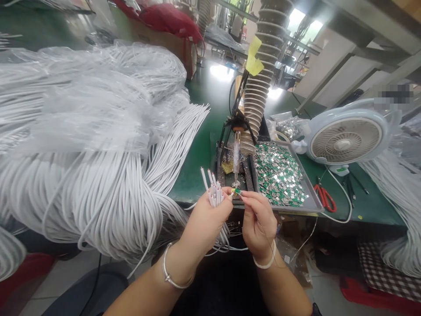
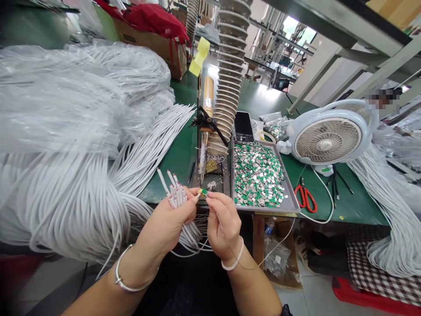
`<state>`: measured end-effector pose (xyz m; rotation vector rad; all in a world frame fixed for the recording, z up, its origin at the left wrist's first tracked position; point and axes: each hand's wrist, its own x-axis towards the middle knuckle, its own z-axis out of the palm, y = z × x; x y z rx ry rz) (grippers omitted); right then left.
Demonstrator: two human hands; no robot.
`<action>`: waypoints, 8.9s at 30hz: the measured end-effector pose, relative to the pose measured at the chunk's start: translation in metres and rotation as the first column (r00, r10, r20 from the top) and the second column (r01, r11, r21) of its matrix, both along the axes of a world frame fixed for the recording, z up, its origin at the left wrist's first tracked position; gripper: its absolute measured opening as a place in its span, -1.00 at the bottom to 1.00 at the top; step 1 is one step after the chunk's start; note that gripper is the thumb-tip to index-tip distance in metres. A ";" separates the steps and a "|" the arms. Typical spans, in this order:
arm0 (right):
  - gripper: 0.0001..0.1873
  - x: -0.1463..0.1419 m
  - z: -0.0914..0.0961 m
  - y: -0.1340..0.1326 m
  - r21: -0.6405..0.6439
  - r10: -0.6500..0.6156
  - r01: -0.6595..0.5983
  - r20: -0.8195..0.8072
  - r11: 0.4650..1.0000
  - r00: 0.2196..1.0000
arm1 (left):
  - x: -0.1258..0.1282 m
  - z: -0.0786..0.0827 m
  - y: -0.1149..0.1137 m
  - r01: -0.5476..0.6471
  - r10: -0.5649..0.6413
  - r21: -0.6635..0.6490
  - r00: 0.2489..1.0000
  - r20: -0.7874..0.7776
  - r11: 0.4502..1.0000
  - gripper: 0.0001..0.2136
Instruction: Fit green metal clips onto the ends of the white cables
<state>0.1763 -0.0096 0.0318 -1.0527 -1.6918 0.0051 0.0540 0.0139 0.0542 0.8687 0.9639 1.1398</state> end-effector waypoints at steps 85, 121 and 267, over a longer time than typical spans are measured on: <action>-0.73 -0.006 0.007 0.013 0.070 -0.041 0.038 0.035 0.997 0.999 | -0.001 0.000 0.009 0.032 -0.032 -0.010 0.999 0.012 0.999 -0.98; -0.77 -0.008 -0.008 0.003 -0.133 -0.120 0.097 -0.172 0.986 0.978 | -0.015 0.008 0.007 0.213 -0.117 0.150 0.869 -0.481 0.965 -0.95; -0.93 -0.011 0.009 -0.009 -0.462 -0.052 -0.163 -0.420 0.872 0.906 | -0.006 -0.017 -0.017 0.056 -0.057 0.038 0.998 0.024 0.998 -0.91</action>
